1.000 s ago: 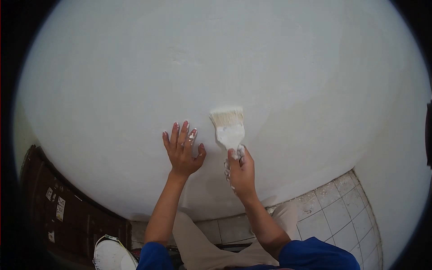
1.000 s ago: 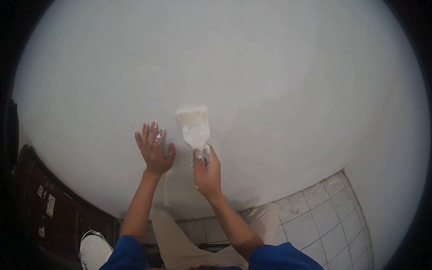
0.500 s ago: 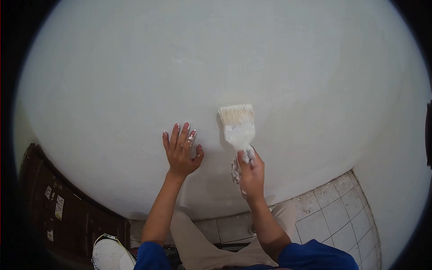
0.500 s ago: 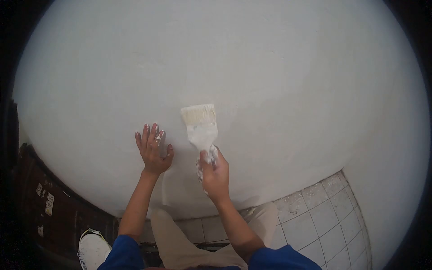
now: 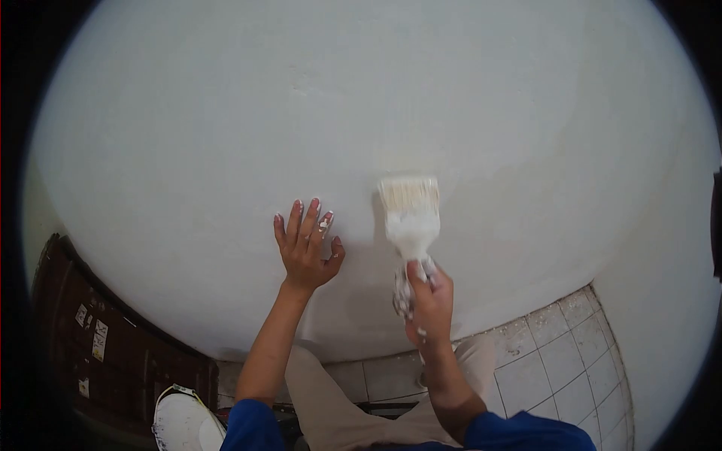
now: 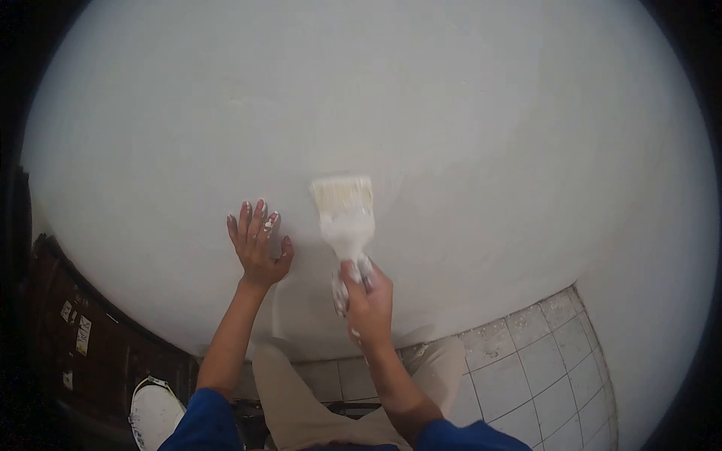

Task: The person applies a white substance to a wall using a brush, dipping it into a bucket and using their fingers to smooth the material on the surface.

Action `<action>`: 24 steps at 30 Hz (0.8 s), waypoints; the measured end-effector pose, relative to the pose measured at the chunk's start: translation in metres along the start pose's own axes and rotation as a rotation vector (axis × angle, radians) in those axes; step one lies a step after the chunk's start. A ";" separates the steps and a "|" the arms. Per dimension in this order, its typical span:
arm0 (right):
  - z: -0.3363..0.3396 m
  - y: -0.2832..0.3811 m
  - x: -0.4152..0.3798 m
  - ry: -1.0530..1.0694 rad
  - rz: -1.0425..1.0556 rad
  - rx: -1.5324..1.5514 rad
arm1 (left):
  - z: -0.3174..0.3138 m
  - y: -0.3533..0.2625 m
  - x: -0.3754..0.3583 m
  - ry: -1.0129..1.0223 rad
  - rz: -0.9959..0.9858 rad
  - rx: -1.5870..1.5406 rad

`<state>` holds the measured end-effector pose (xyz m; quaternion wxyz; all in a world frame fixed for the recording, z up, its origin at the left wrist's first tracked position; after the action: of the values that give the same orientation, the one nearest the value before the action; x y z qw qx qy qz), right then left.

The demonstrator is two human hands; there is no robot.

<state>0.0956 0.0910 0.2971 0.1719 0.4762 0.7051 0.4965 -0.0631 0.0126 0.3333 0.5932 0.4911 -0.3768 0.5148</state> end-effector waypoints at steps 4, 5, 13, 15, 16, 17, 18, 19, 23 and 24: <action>-0.013 -0.026 0.024 0.018 -0.102 -0.016 | -0.001 0.002 0.001 0.007 -0.001 -0.011; -0.009 -0.044 0.016 0.006 -0.154 -0.032 | 0.000 0.002 0.001 0.009 -0.002 -0.016; 0.040 -0.088 -0.035 -0.076 -0.206 -0.108 | -0.002 0.004 -0.001 -0.002 -0.008 -0.042; 0.045 -0.059 -0.028 -0.074 -0.105 -0.158 | -0.002 0.004 0.000 -0.001 -0.008 -0.031; 0.046 -0.035 -0.024 -0.093 0.048 -0.306 | -0.002 0.004 0.001 0.001 -0.007 -0.029; 0.044 -0.011 -0.021 -0.111 0.200 -0.455 | -0.003 0.004 0.001 0.010 -0.003 -0.026; 0.039 0.009 -0.020 -0.129 0.350 -0.606 | -0.003 0.004 0.002 0.020 0.001 -0.024; 0.036 0.023 -0.017 -0.173 0.439 -0.677 | -0.003 0.005 0.002 0.029 0.005 -0.024; 0.038 0.007 -0.009 -0.258 0.505 -1.017 | -0.006 0.006 0.002 0.023 0.023 -0.026; 0.046 -0.018 -0.006 -0.256 0.441 -1.107 | -0.006 0.007 0.001 0.025 0.030 -0.027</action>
<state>0.1225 0.1095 0.2594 0.3706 0.5067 0.2007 0.7521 -0.0701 0.0191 0.3344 0.5967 0.4707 -0.3838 0.5245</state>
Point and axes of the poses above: each hand's wrist, its own x-axis towards the middle knuckle, its own z-axis out of the back of the hand, y = z × x, the point moved 9 cm from there along x, towards the middle knuckle, and after that the axes turned 9 degrees about -x, right-handed, at the moved point
